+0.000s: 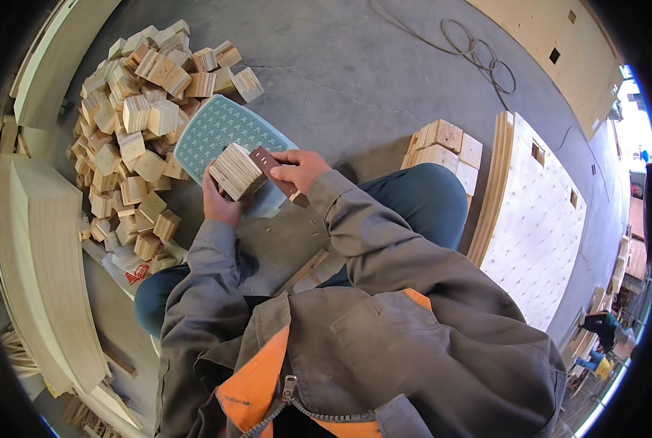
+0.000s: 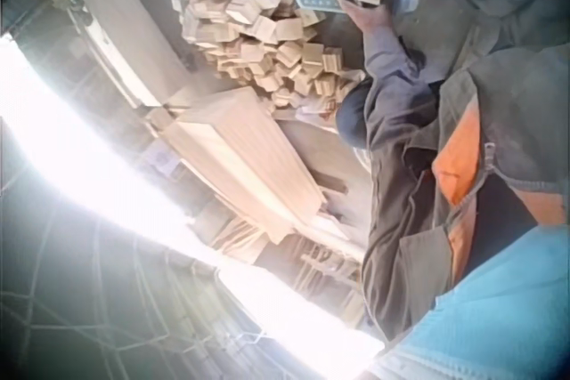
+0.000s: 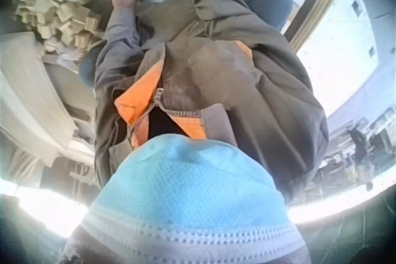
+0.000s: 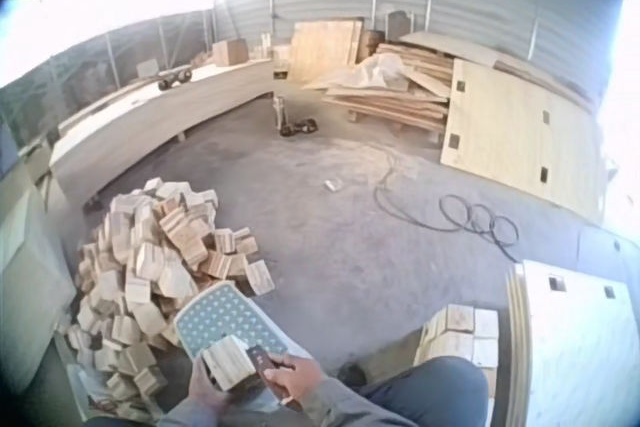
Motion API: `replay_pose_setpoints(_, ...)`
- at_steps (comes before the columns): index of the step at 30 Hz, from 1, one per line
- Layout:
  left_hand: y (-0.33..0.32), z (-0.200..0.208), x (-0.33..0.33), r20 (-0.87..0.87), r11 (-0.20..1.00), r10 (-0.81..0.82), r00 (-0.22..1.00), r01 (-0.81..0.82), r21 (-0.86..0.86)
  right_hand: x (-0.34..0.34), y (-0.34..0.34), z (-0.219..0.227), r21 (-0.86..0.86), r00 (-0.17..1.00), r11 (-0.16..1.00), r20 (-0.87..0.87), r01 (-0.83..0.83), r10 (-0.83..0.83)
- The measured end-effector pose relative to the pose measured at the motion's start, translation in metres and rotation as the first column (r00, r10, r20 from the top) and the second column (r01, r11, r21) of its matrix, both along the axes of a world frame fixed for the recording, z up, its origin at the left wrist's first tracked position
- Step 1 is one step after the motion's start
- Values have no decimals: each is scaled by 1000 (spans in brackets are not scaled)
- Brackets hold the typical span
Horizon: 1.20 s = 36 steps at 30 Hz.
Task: The person sits on the floor and sands small wooden blocks using a sanding block. They pick up each block, sand its edges and faces, then place it into a nearby stack. The process is repeated for multiple blocks.
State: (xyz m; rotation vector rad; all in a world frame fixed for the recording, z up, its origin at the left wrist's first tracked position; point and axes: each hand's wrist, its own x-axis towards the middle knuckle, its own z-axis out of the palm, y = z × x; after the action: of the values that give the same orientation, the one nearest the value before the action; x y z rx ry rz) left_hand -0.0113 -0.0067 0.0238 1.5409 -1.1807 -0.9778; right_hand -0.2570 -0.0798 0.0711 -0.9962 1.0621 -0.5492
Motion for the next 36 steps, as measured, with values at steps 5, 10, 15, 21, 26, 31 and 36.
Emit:
replay_pose_setpoints(5, -2, 6, -4, -129, 999, 4, 992, 2, 45, 12, -5, 3, -35, 1000, 999, 16, 27, -27)
replay_pose_setpoints(10, 1, 3, -12, -156, 999, 17, 988, -22, -26, 42, -36, 5, -194, 999, 980, 46, 35, -27)
replay_pose_setpoints(15, 0, -16, -2, 34, 983, -25, 999, 31, -183, 68, -49, 27, -488, 999, 872, -2, -42, 47)
replay_pose_setpoints(21, -2, -27, -5, -52, 969, 3, 999, -16, -245, 59, -20, 43, -745, 947, 618, -321, -250, -4)
replay_pose_setpoints(26, -1, -37, -5, 20, 973, 95, 995, -89, -215, 0, 18, 42, -768, 936, 592, -346, -245, -62)
replay_pose_setpoints(31, 2, 0, -8, 119, 988, 126, 985, -114, -100, -52, 27, 58, -687, 918, 724, -328, -69, -224)
replay_pose_setpoints(36, -1, 38, 14, -456, 745, 546, 703, -656, -119, -58, 28, 58, -658, 906, 752, -291, 43, -306)
